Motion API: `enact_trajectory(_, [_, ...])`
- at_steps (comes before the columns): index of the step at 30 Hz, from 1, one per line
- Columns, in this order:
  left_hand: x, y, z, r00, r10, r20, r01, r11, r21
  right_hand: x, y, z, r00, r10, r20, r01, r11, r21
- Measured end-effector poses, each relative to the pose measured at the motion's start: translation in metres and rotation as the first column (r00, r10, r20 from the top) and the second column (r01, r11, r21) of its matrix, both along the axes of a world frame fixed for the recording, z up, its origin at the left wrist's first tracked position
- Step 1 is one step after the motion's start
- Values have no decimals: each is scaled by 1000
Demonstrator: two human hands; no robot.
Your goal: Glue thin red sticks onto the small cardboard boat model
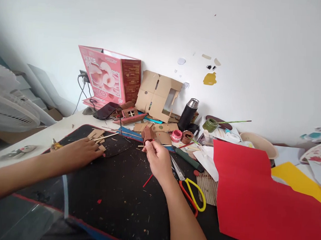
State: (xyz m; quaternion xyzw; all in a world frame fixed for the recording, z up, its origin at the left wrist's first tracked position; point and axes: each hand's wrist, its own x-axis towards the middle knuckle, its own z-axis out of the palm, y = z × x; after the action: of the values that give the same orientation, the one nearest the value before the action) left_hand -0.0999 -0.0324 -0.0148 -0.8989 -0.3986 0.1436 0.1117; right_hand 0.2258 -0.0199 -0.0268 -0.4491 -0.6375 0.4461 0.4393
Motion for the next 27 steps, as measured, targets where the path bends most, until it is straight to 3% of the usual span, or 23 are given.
enact_trajectory(3, [-5,8,9,998,53,-23,-52,998,27,-1,0,-1,999,10,39,-11,1000,13])
enact_trajectory(5, [2,4,10,1000,14,-11,-14,1000,22,-2,-1,-2,998,10,60,-11,1000,20])
enact_trajectory(10, [36,-12,-6,993,-121,-4,120,990,77,-5,-2,-5,994,19,105,-23,999,36])
enact_trajectory(15, [32,11,-15,995,-93,-20,95,990,101,-8,-4,-5,982,25,190,-36,998,54])
enact_trajectory(17, [20,26,-12,1000,-1,5,1,995,99,-7,-4,-4,982,4,188,-21,996,85])
enact_trajectory(20, [5,39,-4,999,42,18,-44,992,115,-4,-3,-3,989,-46,137,30,992,122])
enact_trajectory(27, [29,36,8,999,-40,-9,40,991,125,-2,-2,0,992,-115,51,107,984,142])
